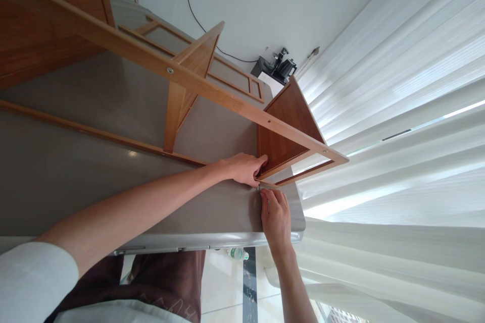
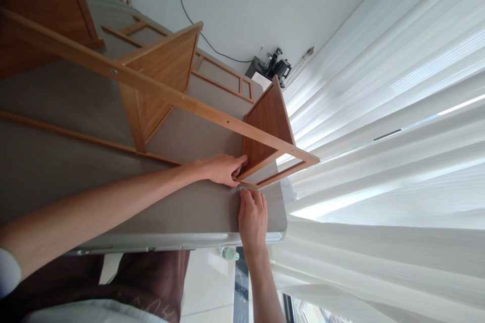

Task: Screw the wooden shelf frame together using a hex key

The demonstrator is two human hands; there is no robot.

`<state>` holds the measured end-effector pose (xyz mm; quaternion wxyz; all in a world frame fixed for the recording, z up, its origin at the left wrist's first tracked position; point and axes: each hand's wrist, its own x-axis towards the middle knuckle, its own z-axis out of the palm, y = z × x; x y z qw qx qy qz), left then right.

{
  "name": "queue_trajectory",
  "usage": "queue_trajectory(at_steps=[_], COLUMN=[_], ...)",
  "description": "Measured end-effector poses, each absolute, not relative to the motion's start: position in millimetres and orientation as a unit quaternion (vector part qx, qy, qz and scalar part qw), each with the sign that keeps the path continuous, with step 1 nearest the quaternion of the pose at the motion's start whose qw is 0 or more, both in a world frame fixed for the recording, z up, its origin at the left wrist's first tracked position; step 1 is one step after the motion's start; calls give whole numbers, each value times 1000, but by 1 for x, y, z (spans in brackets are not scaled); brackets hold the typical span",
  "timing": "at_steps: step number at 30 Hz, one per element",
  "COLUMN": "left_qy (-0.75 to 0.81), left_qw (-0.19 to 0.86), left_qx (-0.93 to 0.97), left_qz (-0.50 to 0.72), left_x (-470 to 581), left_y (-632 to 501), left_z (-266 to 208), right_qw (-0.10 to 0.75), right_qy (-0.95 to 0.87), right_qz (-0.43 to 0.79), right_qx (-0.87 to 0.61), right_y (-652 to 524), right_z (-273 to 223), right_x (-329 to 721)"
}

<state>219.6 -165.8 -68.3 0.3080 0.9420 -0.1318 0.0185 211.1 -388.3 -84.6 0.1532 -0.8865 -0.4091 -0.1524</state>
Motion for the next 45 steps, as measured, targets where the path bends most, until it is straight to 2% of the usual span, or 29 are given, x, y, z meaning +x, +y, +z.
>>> queue_trajectory(at_steps=[10, 15, 20, 32, 39, 45], left_qy=[-134, -137, -142, -145, -139, -138], left_qw=[292, 281, 271, 268, 265, 263], left_qx=[947, 949, 952, 952, 953, 954], left_qz=[28, 29, 32, 38, 40, 42], left_x=[219, 219, 219, 219, 219, 219], left_y=[-165, -165, -164, -164, -165, -165], left_z=[-68, -69, -69, -71, -70, -71], right_qw=[44, 26, 63, 251, 266, 229], right_qy=[-436, -447, -438, -360, -345, -363], right_qz=[-211, -207, -198, -142, -134, -149], right_qx=[-874, -870, -875, -887, -890, -891], right_y=[-384, -380, -381, -386, -388, -391], right_z=[-80, -74, -76, -91, -96, -92], right_x=[204, 203, 207, 217, 217, 212])
